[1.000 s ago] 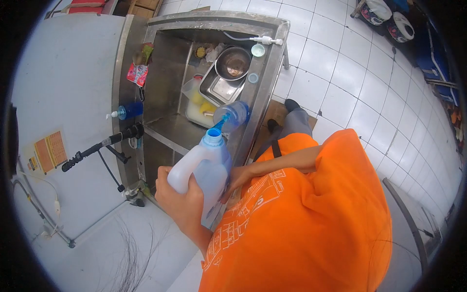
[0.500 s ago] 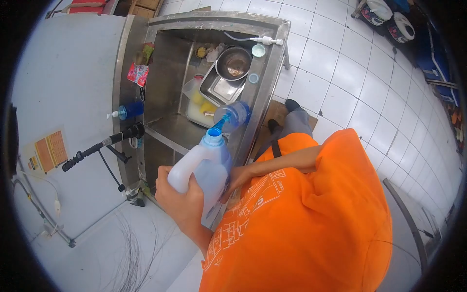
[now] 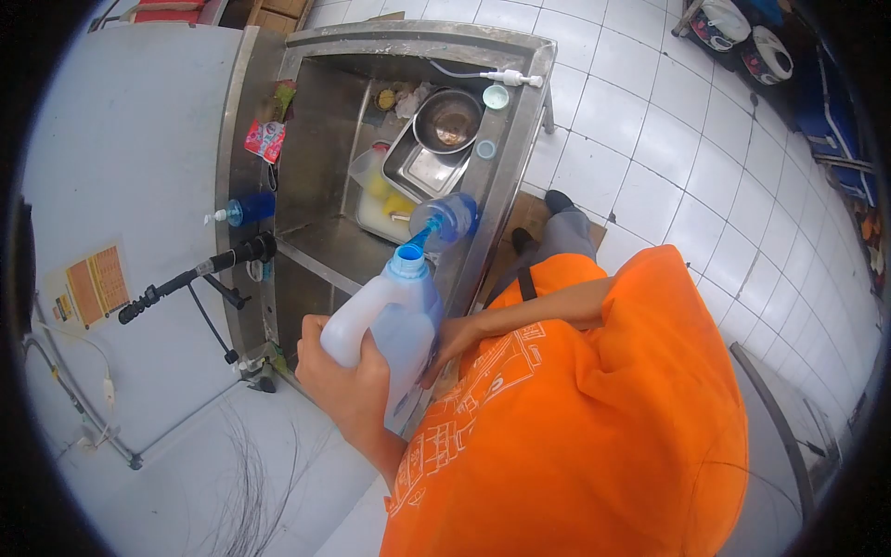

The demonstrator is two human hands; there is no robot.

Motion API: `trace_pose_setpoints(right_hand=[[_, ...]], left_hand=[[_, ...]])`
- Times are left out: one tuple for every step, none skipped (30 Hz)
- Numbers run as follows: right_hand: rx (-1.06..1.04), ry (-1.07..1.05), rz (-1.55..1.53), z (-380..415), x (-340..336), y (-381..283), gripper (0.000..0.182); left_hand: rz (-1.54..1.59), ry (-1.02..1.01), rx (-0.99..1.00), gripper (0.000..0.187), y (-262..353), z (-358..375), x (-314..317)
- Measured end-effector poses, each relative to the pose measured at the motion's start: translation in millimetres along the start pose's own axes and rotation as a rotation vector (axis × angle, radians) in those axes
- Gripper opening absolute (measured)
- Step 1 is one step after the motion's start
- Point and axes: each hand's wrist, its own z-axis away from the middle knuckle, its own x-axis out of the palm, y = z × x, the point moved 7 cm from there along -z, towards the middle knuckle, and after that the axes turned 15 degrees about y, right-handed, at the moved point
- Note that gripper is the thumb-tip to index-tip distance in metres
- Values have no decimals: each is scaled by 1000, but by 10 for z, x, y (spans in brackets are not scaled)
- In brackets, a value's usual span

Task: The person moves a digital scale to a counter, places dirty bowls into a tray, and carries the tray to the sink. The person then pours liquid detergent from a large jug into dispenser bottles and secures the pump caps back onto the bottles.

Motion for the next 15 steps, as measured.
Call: trace_pose_setpoints(right_hand=[[-19, 9, -9, 4, 0, -19, 68], [-18, 8, -5, 4, 2, -19, 67], [-18, 8, -1, 2, 2, -16, 66], [-18, 8, 3, 1, 0, -13, 65], [-7, 4, 15, -4, 3, -3, 65], [3, 0, 28, -17, 4, 16, 65], [13, -4, 41, -29, 5, 33, 65], [6, -11, 37, -41, 10, 45, 65], [0, -19, 34, -51, 14, 45, 65], [-6, -26, 30, -55, 17, 45, 64], [-9, -19, 41, -55, 9, 53, 64], [-12, -12, 52, -37, 5, 21, 64], [-15, -6, 62, -29, 4, 1, 64], [-20, -2, 44, -32, 5, 0, 63], [-24, 2, 25, -30, 13, -12, 63]], left_hand=[[3, 5, 2, 21, 5, -1, -1], [6, 9, 3, 21, 10, 0, -3], [5, 11, 2, 21, 12, 2, -4], [4, 13, 0, 20, 16, 3, -5], [3, 15, -1, 20, 17, 3, -6], [4, 17, 3, 20, 18, 3, -5], [5, 18, 7, 20, 17, 4, -2], [6, 20, 10, 20, 16, 5, -1], [10, 17, 10, 20, 13, 6, 1], [13, 14, 11, 20, 10, 5, 2], [17, 12, 10, 20, 8, 4, 2], [13, 11, 8, 20, 7, 4, 2], [10, 10, 5, 20, 6, 4, -1], [7, 9, 3, 20, 7, 3, -2], [9, 6, 2, 20, 8, 3, -3]])
